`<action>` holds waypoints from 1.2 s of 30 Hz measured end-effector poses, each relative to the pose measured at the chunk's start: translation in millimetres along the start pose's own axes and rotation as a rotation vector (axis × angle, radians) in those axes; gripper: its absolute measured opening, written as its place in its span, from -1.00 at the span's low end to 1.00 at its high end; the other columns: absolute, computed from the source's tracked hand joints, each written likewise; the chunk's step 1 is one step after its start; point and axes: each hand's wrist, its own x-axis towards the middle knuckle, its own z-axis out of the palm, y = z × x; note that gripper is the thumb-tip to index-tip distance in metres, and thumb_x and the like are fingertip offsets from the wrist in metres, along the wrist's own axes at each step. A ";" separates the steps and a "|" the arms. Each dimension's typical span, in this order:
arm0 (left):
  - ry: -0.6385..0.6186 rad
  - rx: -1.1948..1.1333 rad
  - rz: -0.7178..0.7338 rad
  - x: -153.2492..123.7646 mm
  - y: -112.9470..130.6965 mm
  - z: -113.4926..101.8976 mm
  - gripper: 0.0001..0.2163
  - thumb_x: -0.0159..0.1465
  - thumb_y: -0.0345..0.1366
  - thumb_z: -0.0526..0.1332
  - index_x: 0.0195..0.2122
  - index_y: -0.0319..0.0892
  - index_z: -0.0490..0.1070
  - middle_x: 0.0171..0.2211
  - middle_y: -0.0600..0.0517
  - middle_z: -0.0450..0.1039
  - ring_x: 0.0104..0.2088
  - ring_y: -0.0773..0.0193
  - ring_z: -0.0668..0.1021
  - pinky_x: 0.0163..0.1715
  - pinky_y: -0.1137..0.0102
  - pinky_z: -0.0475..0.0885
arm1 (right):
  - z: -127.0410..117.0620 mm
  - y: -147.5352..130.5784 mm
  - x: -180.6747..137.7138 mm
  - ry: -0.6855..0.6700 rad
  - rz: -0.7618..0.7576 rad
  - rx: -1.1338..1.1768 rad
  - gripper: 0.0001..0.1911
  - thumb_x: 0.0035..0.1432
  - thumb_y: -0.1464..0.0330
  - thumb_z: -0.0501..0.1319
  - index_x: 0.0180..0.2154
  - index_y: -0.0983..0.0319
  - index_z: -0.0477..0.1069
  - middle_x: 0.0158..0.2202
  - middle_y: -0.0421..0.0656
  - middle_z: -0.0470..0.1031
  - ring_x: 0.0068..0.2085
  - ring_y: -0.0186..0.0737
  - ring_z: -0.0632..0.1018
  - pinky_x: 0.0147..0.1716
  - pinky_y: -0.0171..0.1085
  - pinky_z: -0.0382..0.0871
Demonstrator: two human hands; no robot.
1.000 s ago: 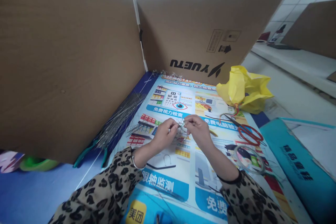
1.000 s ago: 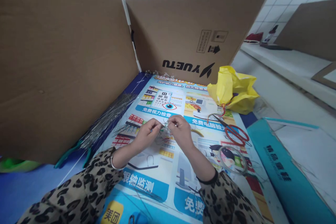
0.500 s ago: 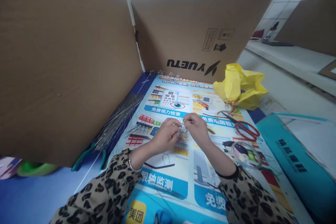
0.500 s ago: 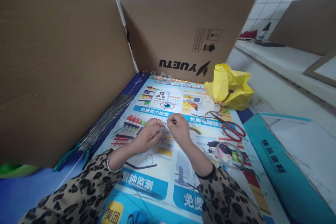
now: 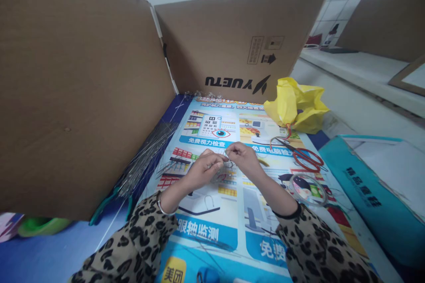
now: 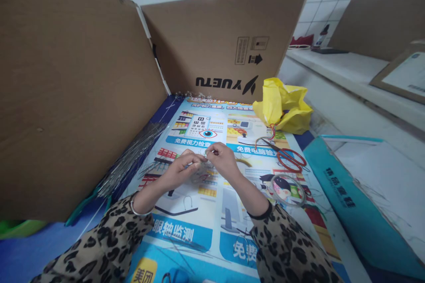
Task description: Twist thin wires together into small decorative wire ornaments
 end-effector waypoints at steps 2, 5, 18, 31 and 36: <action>0.021 -0.062 -0.062 -0.3 0.1 0.9 -0.83 0.27 -0.29 0.03 -0.36 -0.18 0.37 -0.21 -0.02 0.48 -0.17 0.27 0.44 -0.10 0.32 0.31 | -0.5 -2.3 0.0 -0.021 -0.020 -0.017 -0.92 -0.06 0.39 0.13 -0.51 0.20 0.39 -0.46 -0.22 0.43 -0.43 -0.32 0.40 -0.39 -0.31 0.28; 0.083 -0.154 -0.167 0.3 -1.4 2.4 -0.83 0.26 -0.27 0.04 -0.34 -0.20 0.38 -0.32 0.02 0.46 -0.27 0.32 0.46 -0.20 0.40 0.34 | -0.2 -6.1 -0.1 -0.047 -0.073 -0.033 -0.92 -0.05 0.41 0.14 -0.52 0.20 0.39 -0.44 -0.22 0.43 -0.42 -0.33 0.41 -0.39 -0.31 0.28; 0.161 -0.186 -0.304 6.4 -3.3 -2.8 -0.93 0.13 -0.37 0.16 -0.42 -0.22 0.42 -0.44 0.07 0.46 -0.39 0.36 0.47 -0.32 0.45 0.36 | 0.9 -10.6 -5.9 -0.050 -0.436 -0.143 -0.89 -0.01 0.49 0.12 -0.50 0.20 0.36 -0.41 -0.17 0.42 -0.40 -0.34 0.44 -0.46 -0.35 0.33; 0.121 0.287 -0.040 0.4 -5.3 -1.5 -0.86 0.13 -0.49 0.11 -0.43 -0.16 0.42 -0.42 0.06 0.47 -0.37 0.33 0.47 -0.32 0.43 0.33 | 5.1 -21.5 -16.7 -0.054 -0.660 -0.412 -0.84 0.03 0.50 0.08 -0.42 0.18 0.39 -0.30 -0.11 0.48 -0.22 -0.21 0.49 -0.27 -0.24 0.41; 0.074 0.076 -0.162 2.8 -4.6 -10.5 -0.93 0.16 -0.37 0.12 -0.43 -0.17 0.36 -0.49 0.13 0.41 -0.44 0.39 0.44 -0.37 0.49 0.31 | 1.6 -20.2 -11.6 -0.021 -0.581 -0.328 -0.85 0.09 0.45 0.09 -0.35 0.16 0.42 -0.35 -0.12 0.49 -0.26 -0.24 0.50 -0.27 -0.25 0.42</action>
